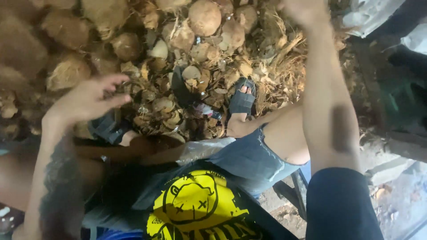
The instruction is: A person is manually removing the outer fibrous husks from coconuts using a blade tool and placing the husked coconuts into a plastic basin.
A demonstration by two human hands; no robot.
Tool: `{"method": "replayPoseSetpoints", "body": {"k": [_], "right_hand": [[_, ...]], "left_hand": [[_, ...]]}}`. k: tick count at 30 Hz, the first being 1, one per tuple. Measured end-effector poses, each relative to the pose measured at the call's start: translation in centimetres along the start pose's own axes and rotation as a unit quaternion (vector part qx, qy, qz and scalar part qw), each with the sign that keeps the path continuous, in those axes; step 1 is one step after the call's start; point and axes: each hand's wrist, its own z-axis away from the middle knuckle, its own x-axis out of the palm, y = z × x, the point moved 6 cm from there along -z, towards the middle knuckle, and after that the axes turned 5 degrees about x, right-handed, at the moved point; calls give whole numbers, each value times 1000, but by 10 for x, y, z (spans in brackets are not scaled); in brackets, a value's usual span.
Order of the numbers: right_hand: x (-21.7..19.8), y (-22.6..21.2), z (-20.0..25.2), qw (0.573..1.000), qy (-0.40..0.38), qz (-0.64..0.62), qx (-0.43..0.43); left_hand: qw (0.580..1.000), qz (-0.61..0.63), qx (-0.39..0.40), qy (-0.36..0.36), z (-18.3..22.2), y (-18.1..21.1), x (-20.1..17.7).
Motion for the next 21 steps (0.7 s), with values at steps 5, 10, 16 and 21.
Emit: {"method": "replayPoseSetpoints", "body": {"k": [5, 10, 16, 21], "right_hand": [[43, 9, -7, 984, -123, 2, 131], [96, 70, -43, 963, -118, 5, 241], [199, 124, -103, 945, -92, -51, 310], [211, 78, -90, 889, -131, -158, 410]], "left_hand": [[983, -61, -107, -135, -31, -21, 12], [991, -114, -56, -51, -52, -6, -5], [966, -221, -86, -103, -59, -55, 20], [980, -161, -103, -61, -57, -50, 6]]}}
